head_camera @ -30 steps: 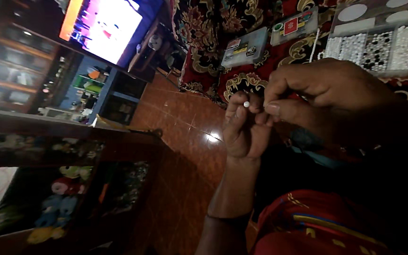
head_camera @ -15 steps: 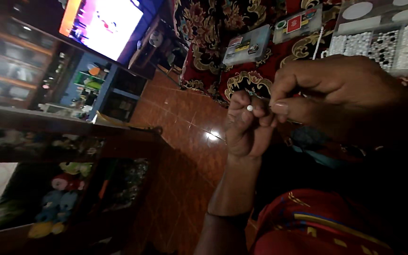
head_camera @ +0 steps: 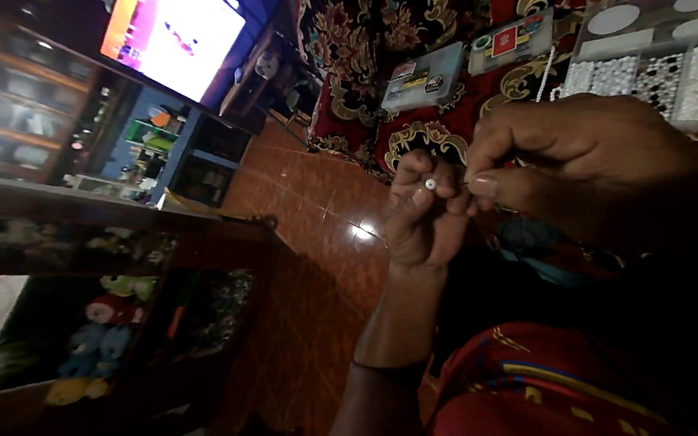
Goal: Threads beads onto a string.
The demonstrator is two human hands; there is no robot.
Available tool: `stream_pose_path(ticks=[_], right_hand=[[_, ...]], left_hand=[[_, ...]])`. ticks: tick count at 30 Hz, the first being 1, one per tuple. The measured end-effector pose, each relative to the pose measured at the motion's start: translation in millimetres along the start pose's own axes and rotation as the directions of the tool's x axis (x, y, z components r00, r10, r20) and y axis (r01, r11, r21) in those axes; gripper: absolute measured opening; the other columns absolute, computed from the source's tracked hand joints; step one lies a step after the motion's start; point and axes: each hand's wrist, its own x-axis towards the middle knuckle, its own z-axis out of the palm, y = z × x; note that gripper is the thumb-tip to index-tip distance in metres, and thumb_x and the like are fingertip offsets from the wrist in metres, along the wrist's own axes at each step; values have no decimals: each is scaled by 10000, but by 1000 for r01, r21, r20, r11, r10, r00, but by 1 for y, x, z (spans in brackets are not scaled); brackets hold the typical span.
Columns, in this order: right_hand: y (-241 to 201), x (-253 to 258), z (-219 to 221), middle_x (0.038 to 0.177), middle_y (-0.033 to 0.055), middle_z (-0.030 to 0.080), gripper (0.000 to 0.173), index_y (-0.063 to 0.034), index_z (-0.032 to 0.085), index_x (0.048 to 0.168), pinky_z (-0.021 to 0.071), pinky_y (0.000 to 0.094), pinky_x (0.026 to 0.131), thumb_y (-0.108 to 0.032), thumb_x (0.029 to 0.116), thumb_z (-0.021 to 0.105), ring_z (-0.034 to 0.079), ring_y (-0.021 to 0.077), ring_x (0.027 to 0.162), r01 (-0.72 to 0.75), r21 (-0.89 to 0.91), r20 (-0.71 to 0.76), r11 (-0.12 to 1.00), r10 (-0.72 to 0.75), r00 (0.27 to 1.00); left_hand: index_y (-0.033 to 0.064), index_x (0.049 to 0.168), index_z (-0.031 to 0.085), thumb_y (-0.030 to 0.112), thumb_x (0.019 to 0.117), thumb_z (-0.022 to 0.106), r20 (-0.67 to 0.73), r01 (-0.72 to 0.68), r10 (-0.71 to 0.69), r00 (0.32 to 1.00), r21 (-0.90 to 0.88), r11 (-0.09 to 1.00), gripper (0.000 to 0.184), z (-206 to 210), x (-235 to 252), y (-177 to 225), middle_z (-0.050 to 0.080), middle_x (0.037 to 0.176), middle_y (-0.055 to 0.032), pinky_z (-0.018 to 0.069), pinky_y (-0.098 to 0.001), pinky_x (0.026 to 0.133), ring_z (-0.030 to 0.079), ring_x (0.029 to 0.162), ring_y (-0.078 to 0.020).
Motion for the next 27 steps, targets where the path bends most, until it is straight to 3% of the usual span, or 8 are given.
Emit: stream_pose_path(ticks=[4,11,15,21,27], right_hand=[[0,0,1,870,-59,670,140,-96,644,966,592,154,637,-156,1040,542,663,-1,757,-3,7,16,1000,3,1000],[3,-1,3,873,-58,670,139,-103,659,961,601,168,640,-161,1026,551,666,0,754,12,-25,17,1000,-11,1000],[-1,-1,5,828,-76,634,139,-114,660,930,504,121,576,-156,1008,553,590,-40,704,10,-89,7,996,-10,1000],[-3,-1,7,892,-69,682,145,-120,672,931,534,122,657,-147,1001,548,633,-40,798,53,-172,3,984,-54,999],[-3,0,9,875,-64,684,151,-115,665,910,525,113,646,-136,994,542,632,-46,785,90,-208,-29,974,-98,995]], left_hand=[[106,966,656,168,947,694,4,-6,6,1000,10,1000,75,-1,-2,-1,651,843,-32,549,-272,641,641,719,-125],[100,979,670,163,944,702,3,-6,6,1000,8,1000,78,-2,-5,-1,654,862,-35,554,-271,649,644,735,-127],[109,966,675,177,945,711,-4,-9,9,1000,35,999,80,-1,-6,0,650,843,-23,552,-268,653,642,739,-116],[112,935,660,149,942,714,-10,-19,19,1000,30,999,66,2,-7,1,642,848,-15,541,-234,614,626,700,-95],[107,954,658,131,940,712,-19,-24,24,1000,39,999,61,5,-6,1,645,855,-15,531,-224,606,618,688,-86]])
